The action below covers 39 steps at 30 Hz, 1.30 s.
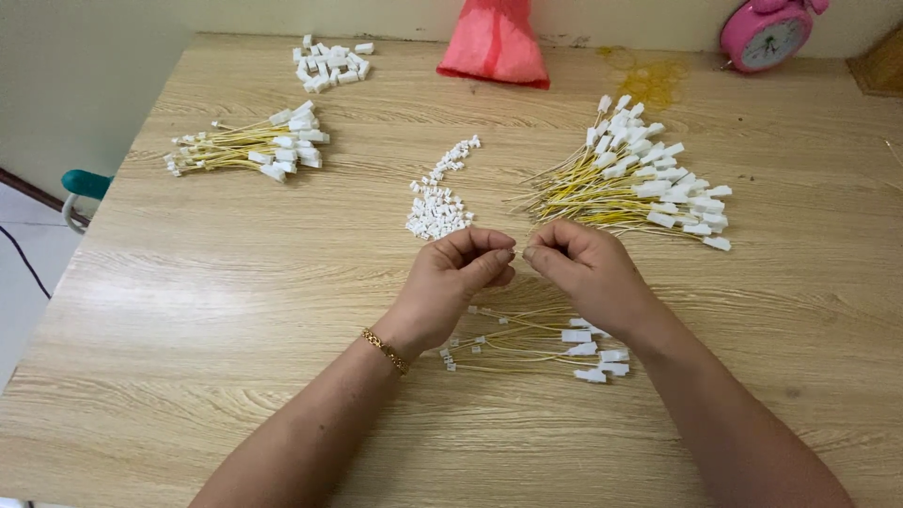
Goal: Assembling white plastic connector housings onto the ends of pre-cut yellow wires.
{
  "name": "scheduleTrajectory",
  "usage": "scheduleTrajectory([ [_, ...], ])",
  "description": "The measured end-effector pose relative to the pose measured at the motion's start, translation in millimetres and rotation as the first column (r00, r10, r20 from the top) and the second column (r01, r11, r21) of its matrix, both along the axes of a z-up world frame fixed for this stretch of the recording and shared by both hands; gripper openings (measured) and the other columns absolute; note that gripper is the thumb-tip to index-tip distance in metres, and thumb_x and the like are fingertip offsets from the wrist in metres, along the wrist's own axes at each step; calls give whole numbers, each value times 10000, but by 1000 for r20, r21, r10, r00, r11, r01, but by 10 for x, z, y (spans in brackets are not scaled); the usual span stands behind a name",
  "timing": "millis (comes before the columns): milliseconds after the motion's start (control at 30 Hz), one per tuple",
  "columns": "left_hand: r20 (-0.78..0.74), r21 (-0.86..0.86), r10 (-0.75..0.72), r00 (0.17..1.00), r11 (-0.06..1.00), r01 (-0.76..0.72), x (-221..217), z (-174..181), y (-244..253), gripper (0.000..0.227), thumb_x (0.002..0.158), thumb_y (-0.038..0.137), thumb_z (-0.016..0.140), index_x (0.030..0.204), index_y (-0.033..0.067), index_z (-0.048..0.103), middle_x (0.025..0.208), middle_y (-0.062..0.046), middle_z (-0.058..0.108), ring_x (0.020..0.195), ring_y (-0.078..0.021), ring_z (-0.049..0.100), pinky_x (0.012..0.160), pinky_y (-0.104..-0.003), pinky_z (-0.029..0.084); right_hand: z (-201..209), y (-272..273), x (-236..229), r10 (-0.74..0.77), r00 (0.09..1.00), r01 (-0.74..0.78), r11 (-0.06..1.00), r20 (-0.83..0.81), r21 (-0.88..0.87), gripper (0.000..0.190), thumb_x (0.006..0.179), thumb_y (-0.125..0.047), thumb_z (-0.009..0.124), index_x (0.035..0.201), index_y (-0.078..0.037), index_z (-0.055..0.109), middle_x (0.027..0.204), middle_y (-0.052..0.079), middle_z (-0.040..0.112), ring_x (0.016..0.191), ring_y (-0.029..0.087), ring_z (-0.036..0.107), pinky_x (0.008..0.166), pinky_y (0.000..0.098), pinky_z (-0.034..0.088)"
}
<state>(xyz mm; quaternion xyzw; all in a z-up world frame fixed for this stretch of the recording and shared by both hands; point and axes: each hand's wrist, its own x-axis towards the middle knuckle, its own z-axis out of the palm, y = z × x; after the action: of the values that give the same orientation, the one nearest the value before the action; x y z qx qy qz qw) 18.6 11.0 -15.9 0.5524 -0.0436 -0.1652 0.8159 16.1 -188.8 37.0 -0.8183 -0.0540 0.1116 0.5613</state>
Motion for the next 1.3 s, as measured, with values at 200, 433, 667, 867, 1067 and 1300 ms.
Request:
scheduleTrajectory([
  [200, -50, -124, -29, 998, 992, 23, 12, -30, 26, 213, 988, 40, 624, 1187, 22, 698, 1098, -51, 712, 967, -138, 689, 907, -298, 596, -14, -30, 17, 12, 999, -9, 998, 39, -68, 147, 950, -195, 644, 939, -55, 691, 730, -54, 588, 642, 42, 492, 560, 244, 433],
  [433, -89, -209, -53, 995, 977, 33, -2, -65, 21, 224, 997, 28, 617, 1216, 25, 667, 1077, -65, 694, 971, -150, 686, 930, -322, 591, -114, -74, 34, 26, 998, -22, 998, 56, -66, 145, 946, -199, 659, 923, -57, 682, 711, -60, 552, 630, 44, 460, 542, 251, 411],
  [667, -78, -196, -86, 993, 978, 70, 6, -89, 27, 171, 1011, 33, 613, 1171, 2, 665, 1078, -76, 694, 984, -172, 696, 934, -331, 595, -82, -63, 28, 12, 1000, -10, 996, 16, -93, 144, 933, -204, 670, 918, -63, 694, 697, -59, 547, 618, 44, 454, 532, 256, 402],
  [867, -104, -232, -79, 991, 971, 53, -7, -83, 27, 166, 1010, 33, 616, 1164, 2, 670, 1072, -81, 698, 980, -178, 697, 932, -338, 598, 9, -19, -8, -8, 1000, 11, 990, 20, -141, 146, 912, -207, 685, 914, -62, 699, 699, -47, 577, 617, 54, 473, 537, 262, 418],
  [1067, -93, -196, -75, 993, 979, 55, 5, -113, 20, 173, 995, 32, 627, 1156, -5, 678, 1076, -93, 710, 987, -183, 708, 937, -339, 603, 165, 53, -98, -3, 996, 22, 976, 90, -218, 138, 884, -187, 702, 902, -50, 696, 732, -11, 659, 655, 64, 569, 588, 268, 498],
  [1300, -5, -79, -14, 1000, 997, 13, 2, -148, 2, 172, 985, 13, 646, 1147, -27, 689, 1061, -104, 732, 973, -185, 727, 919, -331, 621, 153, 57, -116, 11, 995, 8, 984, 102, -180, 145, 924, -192, 676, 927, -48, 692, 772, -10, 674, 688, 60, 581, 610, 264, 504],
])
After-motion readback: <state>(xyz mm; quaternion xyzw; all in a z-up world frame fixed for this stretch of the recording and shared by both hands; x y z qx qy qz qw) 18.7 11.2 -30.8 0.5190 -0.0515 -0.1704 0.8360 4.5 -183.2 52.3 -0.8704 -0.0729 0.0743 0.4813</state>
